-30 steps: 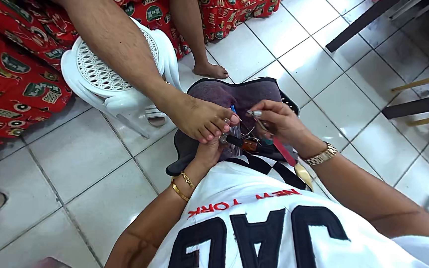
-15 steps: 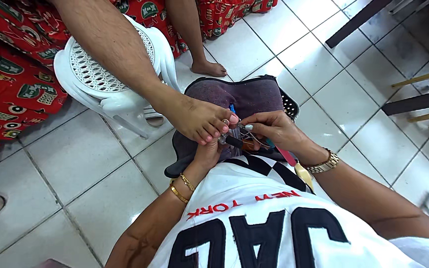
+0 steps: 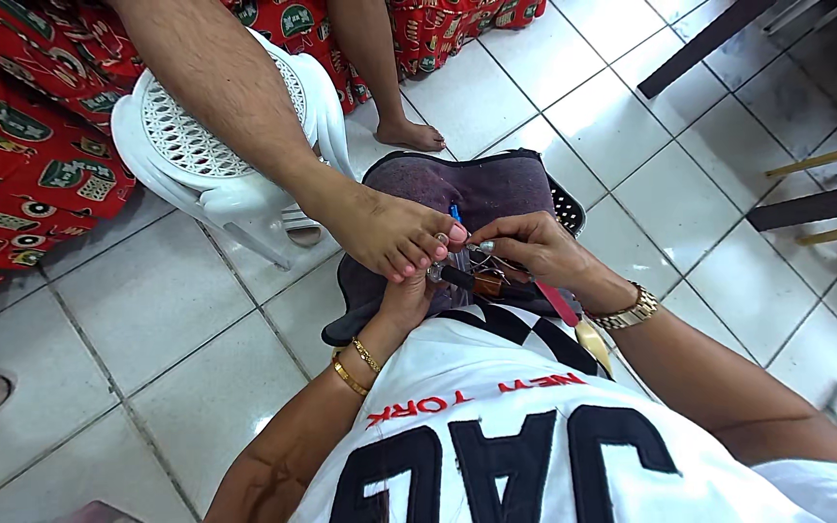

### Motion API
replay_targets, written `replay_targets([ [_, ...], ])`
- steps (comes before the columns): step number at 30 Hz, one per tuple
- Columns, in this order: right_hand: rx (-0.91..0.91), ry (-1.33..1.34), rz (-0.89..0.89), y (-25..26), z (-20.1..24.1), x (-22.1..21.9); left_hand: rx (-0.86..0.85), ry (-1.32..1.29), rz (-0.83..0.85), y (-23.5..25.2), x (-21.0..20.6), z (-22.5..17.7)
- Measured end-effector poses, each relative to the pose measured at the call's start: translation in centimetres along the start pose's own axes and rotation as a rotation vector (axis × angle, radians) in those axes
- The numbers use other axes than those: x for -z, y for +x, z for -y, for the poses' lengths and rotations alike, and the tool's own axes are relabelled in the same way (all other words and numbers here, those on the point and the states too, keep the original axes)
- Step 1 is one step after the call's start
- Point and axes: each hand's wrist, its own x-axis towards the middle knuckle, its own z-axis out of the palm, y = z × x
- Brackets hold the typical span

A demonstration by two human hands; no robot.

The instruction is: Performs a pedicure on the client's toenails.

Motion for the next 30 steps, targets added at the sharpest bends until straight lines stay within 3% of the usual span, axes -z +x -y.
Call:
replay_targets([
  [7, -0.04, 0.575, 0.091, 2.6, 2.4, -1.2, -0.018, -0.002, -0.015, 0.1, -0.1, 0.1],
  [11, 0.001, 0.643, -0.17, 7.6, 2.2, -3.0, -0.016, 0.027, -0.04, 0.2, -0.1, 0.2],
  [13, 0.07, 0.67, -0.173, 7.6, 1.9, -3.3, -0.022, 0.011, -0.058, 0.1, -0.2, 0.1],
  [16, 0.087, 0.531, -0.015, 4.0, -0.2, -2.1, -0.039, 0.001, -0.013, 0.0, 0.1, 0.1],
  [20, -0.016, 0.047, -0.196, 0.7, -3.1, 0.5, -0.051, -0.027, 0.106, 0.1, 0.4, 0.0],
  [24, -0.035, -0.322, -0.165, 0.2, -3.6, -1.1, -0.061, -0.044, 0.146, 0.0, 0.6, 0.0],
  [30, -0.001, -0.429, -0.104, 0.3, -3.1, -1.5, -0.087, -0.012, 0.162, -0.6, 0.5, -0.2],
])
